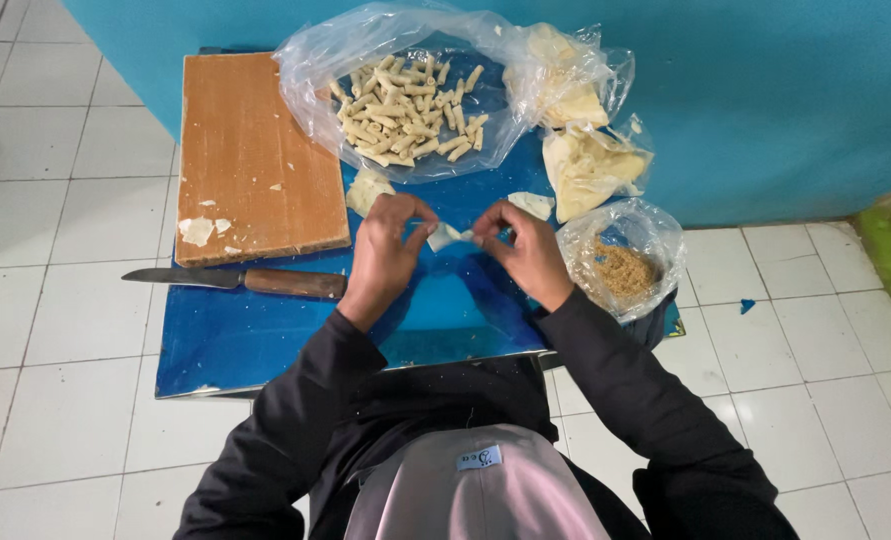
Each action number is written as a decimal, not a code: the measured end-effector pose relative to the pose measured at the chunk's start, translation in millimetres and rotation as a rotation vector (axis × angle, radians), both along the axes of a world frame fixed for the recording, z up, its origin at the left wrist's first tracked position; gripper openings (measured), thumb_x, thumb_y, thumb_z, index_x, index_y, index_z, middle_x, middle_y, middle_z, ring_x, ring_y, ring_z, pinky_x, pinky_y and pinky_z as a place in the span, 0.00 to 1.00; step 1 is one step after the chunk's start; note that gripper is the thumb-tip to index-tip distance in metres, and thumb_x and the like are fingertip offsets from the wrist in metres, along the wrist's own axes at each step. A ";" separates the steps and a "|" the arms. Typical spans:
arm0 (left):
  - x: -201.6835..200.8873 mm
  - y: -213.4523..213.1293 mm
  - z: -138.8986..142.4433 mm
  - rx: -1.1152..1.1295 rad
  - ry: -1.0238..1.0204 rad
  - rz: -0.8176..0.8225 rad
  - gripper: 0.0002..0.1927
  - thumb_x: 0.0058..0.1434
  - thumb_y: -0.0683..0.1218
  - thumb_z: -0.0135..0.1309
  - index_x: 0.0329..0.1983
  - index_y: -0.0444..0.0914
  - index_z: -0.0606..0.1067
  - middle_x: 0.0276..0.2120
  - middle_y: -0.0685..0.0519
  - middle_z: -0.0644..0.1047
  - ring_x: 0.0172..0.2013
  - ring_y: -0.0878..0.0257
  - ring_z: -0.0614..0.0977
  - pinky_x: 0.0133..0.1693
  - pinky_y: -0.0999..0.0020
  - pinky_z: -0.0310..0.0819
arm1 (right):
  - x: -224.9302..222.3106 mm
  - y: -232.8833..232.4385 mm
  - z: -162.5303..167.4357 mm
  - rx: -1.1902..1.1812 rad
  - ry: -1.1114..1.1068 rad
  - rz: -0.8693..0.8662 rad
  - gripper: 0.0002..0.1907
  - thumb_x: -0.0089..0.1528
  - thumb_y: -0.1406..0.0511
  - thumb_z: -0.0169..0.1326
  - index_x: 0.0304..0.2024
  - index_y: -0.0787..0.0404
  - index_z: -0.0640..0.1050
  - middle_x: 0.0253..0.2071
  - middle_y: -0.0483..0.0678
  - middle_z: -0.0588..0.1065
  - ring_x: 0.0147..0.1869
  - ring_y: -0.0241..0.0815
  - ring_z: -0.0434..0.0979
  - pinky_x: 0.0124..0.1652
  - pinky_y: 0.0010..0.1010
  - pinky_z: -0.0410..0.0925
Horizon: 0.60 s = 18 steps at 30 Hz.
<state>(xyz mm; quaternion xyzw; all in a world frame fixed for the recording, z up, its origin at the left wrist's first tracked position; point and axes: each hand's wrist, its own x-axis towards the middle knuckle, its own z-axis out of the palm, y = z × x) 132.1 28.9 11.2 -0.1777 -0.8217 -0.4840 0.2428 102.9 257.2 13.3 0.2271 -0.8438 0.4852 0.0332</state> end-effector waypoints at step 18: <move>61.9 36.5 -1.9 -0.606 0.111 0.165 0.24 0.53 0.50 0.61 0.51 0.36 0.73 0.43 0.48 0.72 0.49 0.52 0.74 0.49 0.56 0.62 | -20.6 101.4 42.5 0.618 0.615 -0.298 0.25 0.55 0.77 0.54 0.46 0.45 0.86 0.47 0.44 0.70 0.52 0.52 0.67 0.49 0.41 0.61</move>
